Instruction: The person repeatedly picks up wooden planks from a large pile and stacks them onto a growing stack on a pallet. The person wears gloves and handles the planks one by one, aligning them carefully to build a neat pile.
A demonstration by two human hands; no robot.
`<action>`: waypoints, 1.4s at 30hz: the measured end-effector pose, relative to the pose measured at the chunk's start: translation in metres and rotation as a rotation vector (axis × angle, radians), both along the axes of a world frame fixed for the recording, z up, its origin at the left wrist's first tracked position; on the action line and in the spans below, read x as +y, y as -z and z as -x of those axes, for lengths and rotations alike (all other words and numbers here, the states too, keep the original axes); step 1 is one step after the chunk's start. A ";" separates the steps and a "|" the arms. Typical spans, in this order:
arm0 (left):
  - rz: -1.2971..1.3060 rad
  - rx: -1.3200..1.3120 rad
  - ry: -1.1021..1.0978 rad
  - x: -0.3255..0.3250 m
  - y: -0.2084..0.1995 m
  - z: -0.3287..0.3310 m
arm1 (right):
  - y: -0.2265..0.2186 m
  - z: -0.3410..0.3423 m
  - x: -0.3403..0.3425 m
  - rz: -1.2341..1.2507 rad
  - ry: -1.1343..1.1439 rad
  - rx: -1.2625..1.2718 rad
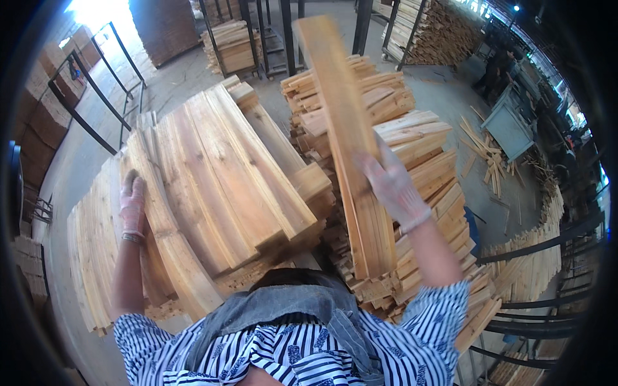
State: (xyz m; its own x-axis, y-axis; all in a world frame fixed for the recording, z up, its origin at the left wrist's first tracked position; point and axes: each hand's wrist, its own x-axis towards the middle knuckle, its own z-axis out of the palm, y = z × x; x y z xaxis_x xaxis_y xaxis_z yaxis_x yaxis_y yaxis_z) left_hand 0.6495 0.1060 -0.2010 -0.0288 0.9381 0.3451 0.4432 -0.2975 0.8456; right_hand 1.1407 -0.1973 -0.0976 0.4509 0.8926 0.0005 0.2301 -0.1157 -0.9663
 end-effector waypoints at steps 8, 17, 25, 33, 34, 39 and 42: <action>-0.007 -0.038 0.018 0.008 0.003 0.004 | 0.005 0.010 0.185 0.375 -0.501 -0.259; 0.002 0.326 -0.078 -0.017 -0.036 -0.037 | 0.066 0.017 0.205 0.276 -0.257 -0.572; 0.252 0.382 0.033 -0.069 -0.078 0.023 | 0.039 0.108 0.158 -0.320 0.034 -0.578; 0.822 0.525 0.300 -0.054 -0.090 0.018 | 0.189 -0.061 -0.066 0.505 0.866 -0.374; 0.845 0.482 0.280 -0.059 -0.085 0.015 | 0.210 -0.069 -0.081 0.658 0.914 -0.273; 0.834 0.422 0.137 -0.057 -0.084 0.023 | 0.246 -0.078 -0.092 0.992 0.879 -0.013; 0.744 0.464 0.020 -0.072 -0.074 0.020 | 0.266 -0.075 -0.092 0.978 0.849 -0.010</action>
